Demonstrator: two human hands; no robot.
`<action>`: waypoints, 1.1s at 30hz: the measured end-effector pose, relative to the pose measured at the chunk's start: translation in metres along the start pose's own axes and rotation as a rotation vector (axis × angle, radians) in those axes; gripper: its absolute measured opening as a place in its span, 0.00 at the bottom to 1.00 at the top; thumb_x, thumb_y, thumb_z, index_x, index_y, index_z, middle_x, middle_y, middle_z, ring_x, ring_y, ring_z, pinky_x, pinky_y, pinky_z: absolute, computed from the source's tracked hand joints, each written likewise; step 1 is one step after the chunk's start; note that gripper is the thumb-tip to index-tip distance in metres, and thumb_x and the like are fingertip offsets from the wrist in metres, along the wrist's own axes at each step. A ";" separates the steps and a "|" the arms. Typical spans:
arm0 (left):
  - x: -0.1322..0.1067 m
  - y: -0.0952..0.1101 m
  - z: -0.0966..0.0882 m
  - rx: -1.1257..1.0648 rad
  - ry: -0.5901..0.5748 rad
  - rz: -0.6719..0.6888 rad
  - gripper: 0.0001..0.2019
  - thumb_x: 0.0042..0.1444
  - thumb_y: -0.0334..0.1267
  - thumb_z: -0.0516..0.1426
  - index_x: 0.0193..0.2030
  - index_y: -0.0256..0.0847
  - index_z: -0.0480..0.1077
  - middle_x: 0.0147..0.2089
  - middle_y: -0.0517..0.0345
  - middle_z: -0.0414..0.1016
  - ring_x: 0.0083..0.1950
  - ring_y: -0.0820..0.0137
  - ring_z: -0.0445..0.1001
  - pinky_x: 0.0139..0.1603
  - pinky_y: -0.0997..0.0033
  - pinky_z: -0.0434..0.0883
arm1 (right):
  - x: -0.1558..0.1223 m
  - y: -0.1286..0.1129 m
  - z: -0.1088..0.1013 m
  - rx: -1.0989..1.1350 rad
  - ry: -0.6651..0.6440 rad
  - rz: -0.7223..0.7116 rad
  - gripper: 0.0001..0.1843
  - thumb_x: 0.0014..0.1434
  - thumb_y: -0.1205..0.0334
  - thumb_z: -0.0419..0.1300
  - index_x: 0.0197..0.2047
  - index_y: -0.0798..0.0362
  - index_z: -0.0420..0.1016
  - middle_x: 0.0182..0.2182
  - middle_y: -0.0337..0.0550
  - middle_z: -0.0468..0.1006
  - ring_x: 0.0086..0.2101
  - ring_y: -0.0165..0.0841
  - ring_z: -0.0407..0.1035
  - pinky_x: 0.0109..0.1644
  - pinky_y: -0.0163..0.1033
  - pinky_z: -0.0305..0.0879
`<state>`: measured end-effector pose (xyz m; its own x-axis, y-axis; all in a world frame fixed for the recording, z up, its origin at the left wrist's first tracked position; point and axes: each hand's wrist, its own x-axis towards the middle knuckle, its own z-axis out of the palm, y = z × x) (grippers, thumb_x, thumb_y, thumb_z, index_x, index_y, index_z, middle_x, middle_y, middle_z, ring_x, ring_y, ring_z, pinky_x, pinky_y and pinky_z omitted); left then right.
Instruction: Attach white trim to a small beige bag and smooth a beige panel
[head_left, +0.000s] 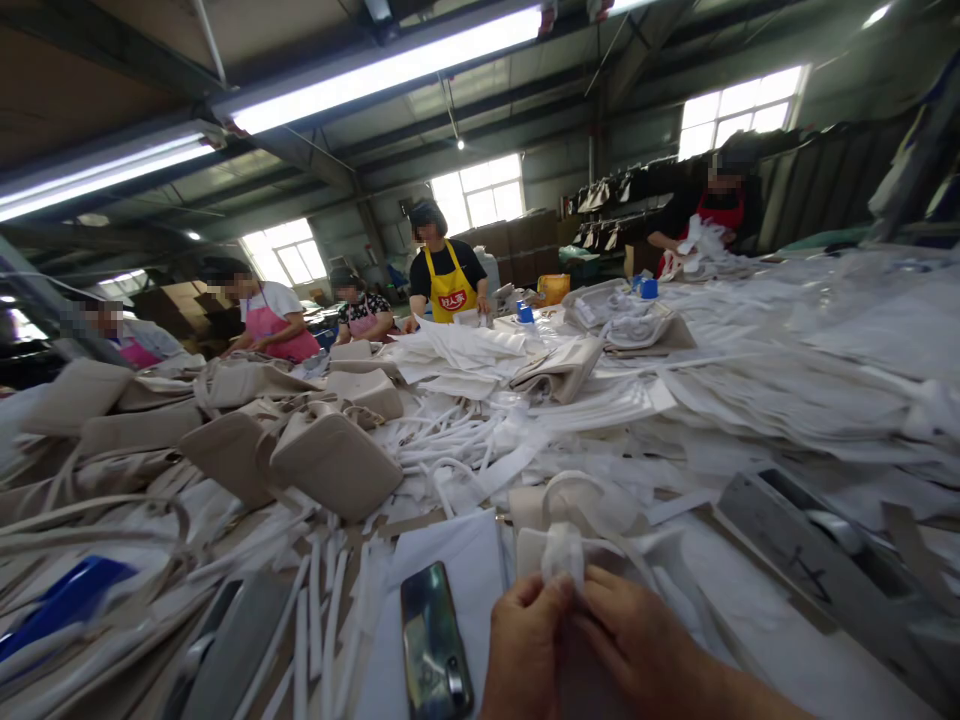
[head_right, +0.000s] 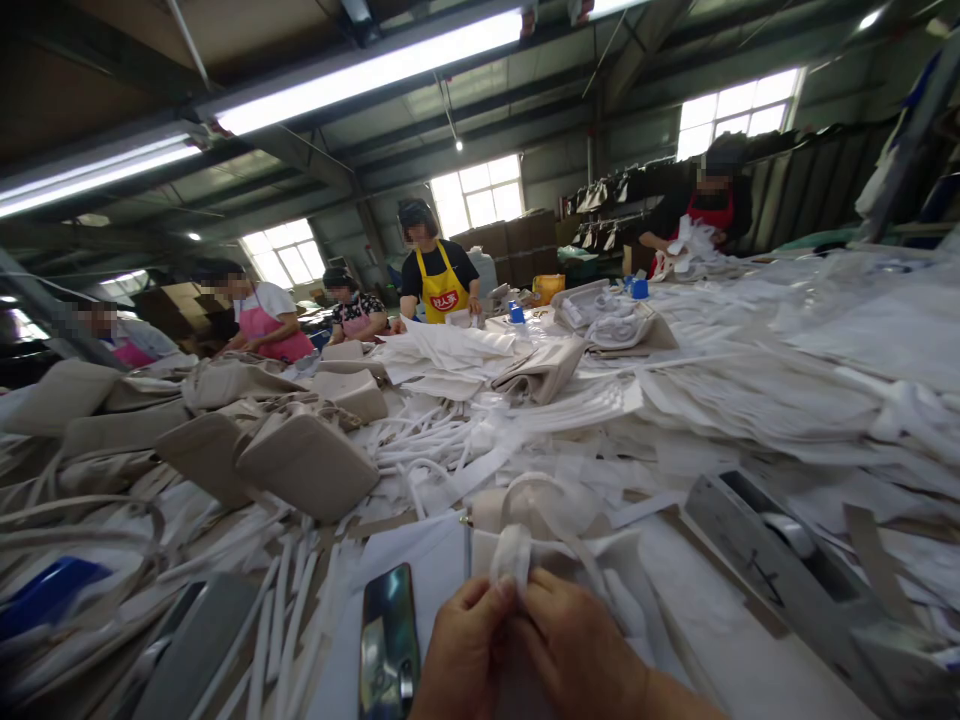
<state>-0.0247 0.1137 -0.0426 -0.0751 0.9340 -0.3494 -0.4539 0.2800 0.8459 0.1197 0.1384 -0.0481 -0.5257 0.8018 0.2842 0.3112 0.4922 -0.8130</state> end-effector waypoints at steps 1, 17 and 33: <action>0.001 -0.003 -0.002 0.056 -0.006 0.005 0.23 0.43 0.52 0.70 0.38 0.33 0.79 0.26 0.57 0.73 0.29 0.69 0.69 0.36 0.70 0.69 | 0.002 0.000 -0.004 0.120 -0.056 0.099 0.13 0.64 0.56 0.55 0.32 0.53 0.73 0.32 0.45 0.75 0.35 0.36 0.68 0.39 0.39 0.65; 0.018 0.032 -0.028 0.988 0.084 0.701 0.09 0.55 0.36 0.61 0.43 0.41 0.73 0.42 0.54 0.71 0.41 0.66 0.72 0.40 0.70 0.69 | 0.021 -0.002 -0.007 0.797 -0.023 0.803 0.25 0.47 0.40 0.67 0.29 0.55 0.68 0.20 0.33 0.63 0.20 0.23 0.50 0.22 0.32 0.36; 0.043 0.010 -0.036 1.381 0.227 0.255 0.14 0.63 0.45 0.53 0.36 0.42 0.77 0.35 0.53 0.81 0.37 0.65 0.76 0.35 0.70 0.61 | 0.032 -0.006 0.013 1.082 0.117 0.904 0.28 0.39 0.44 0.73 0.34 0.57 0.72 0.21 0.32 0.64 0.19 0.21 0.50 0.19 0.29 0.36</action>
<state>-0.0641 0.1486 -0.0639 -0.2200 0.9727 -0.0740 0.8007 0.2234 0.5559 0.0907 0.1573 -0.0406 -0.3909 0.7453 -0.5401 -0.2797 -0.6552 -0.7018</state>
